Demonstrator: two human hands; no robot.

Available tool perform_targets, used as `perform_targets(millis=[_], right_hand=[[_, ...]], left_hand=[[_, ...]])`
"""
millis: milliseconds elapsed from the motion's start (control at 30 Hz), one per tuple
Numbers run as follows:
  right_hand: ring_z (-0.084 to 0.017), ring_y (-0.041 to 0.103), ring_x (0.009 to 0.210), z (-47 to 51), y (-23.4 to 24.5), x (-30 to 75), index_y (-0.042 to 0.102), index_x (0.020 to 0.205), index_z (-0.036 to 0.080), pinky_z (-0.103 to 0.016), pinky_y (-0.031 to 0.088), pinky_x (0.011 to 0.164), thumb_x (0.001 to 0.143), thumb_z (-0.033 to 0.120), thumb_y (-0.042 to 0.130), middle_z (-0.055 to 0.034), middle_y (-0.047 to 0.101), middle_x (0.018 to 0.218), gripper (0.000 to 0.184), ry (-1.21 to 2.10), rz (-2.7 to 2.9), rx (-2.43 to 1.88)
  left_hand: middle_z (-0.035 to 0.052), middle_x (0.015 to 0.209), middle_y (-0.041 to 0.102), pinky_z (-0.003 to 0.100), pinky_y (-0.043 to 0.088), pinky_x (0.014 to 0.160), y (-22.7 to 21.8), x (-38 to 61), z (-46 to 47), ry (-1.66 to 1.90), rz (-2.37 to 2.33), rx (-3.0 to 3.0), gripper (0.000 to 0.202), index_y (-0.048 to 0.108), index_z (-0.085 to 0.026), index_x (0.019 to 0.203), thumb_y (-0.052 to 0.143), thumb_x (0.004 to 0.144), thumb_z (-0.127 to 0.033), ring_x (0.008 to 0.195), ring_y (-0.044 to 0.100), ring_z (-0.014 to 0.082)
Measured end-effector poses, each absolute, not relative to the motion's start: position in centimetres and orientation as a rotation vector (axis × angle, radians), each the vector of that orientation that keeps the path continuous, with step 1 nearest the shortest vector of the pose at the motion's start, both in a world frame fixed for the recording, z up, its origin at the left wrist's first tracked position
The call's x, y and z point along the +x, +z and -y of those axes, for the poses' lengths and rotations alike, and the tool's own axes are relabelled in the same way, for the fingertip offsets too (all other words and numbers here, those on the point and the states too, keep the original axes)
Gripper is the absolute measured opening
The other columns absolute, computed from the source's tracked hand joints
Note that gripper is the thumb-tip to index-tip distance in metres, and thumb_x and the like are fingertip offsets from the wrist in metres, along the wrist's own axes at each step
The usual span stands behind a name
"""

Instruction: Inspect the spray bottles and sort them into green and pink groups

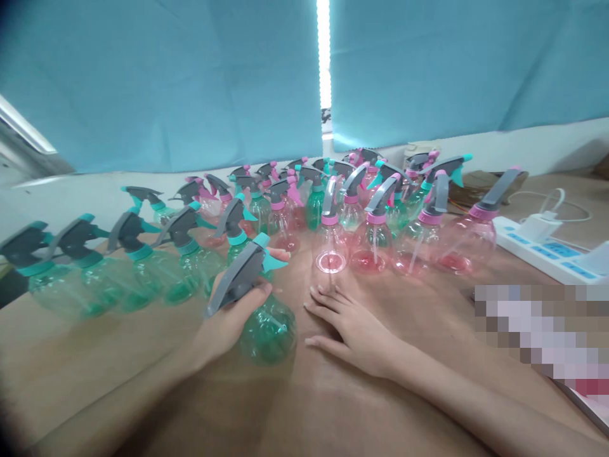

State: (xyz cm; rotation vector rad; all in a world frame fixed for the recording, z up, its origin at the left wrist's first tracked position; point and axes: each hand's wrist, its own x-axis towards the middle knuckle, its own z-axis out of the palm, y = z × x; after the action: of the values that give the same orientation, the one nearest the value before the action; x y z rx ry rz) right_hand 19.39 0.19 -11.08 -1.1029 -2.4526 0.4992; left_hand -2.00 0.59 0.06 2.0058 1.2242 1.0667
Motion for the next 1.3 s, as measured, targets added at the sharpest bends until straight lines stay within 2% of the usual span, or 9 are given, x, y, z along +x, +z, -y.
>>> perform_targets(millis=[300,600,933,1133,1200,1300], right_hand=[[-0.03,0.03,0.142,-0.19,-10.91,19.32,0.044,0.144,0.021,-0.055,0.022,0.117,0.092,0.058,0.048,-0.0092,0.036,0.152,0.063,0.489,2.472,-1.119],[-0.03,0.03,0.142,-0.24,-11.0,19.32,0.043,0.144,0.024,-0.055,0.022,0.116,0.092,0.057,0.048,-0.0084,0.036,0.153,0.062,0.49,2.46,-1.108],[-0.03,0.03,0.142,-0.25,-10.98,19.35,0.044,0.144,0.022,-0.055,0.022,0.116,0.093,0.058,0.047,-0.0089,0.036,0.153,0.063,0.469,2.478,-1.111],[-0.029,0.03,0.142,-0.3,-10.94,19.32,0.044,0.143,0.021,-0.054,0.023,0.116,0.093,0.059,0.046,-0.009,0.036,0.153,0.063,0.464,2.498,-1.126],[-0.029,0.03,0.142,-0.31,-10.98,19.32,0.044,0.143,0.021,-0.054,0.022,0.117,0.093,0.058,0.047,-0.0091,0.036,0.153,0.063,0.47,2.486,-1.118],[-0.03,0.03,0.142,-0.3,-11.07,19.35,0.044,0.144,0.021,-0.055,0.022,0.117,0.093,0.058,0.047,-0.0089,0.035,0.153,0.063,0.475,2.471,-1.106]], left_hand=[[-0.0029,0.069,0.053,0.031,0.039,0.061,-0.1,-1.95,-0.64,1.059,-1.22,2.006,0.028,0.059,-0.026,0.103,0.05,0.077,-0.02,0.063,0.048,0.0166],[-0.0032,0.068,0.054,0.03,0.04,0.061,-0.16,-1.99,-0.69,1.066,-1.235,2.02,0.028,0.06,-0.026,0.103,0.051,0.077,-0.021,0.066,0.054,0.0179],[-0.0019,0.078,0.059,0.03,0.043,0.064,-0.21,-2.05,-0.75,1.066,-1.223,2.02,0.031,0.06,-0.025,0.107,0.051,0.078,-0.021,0.067,0.057,0.0172],[-0.0035,0.068,0.05,0.03,0.039,0.06,-0.05,-1.98,-0.7,1.077,-1.207,2.012,0.032,0.059,-0.026,0.105,0.049,0.075,-0.019,0.06,0.049,0.0159],[-0.0041,0.066,0.048,0.028,0.038,0.057,0.05,-2.02,-0.71,1.075,-1.186,2.009,0.027,0.058,-0.026,0.098,0.049,0.074,-0.018,0.057,0.045,0.0145],[-0.0038,0.063,0.048,0.028,0.036,0.052,0.22,-2.14,-0.81,1.041,-1.23,2.025,0.007,0.053,-0.024,0.074,0.048,0.07,-0.02,0.056,0.046,0.0145]])
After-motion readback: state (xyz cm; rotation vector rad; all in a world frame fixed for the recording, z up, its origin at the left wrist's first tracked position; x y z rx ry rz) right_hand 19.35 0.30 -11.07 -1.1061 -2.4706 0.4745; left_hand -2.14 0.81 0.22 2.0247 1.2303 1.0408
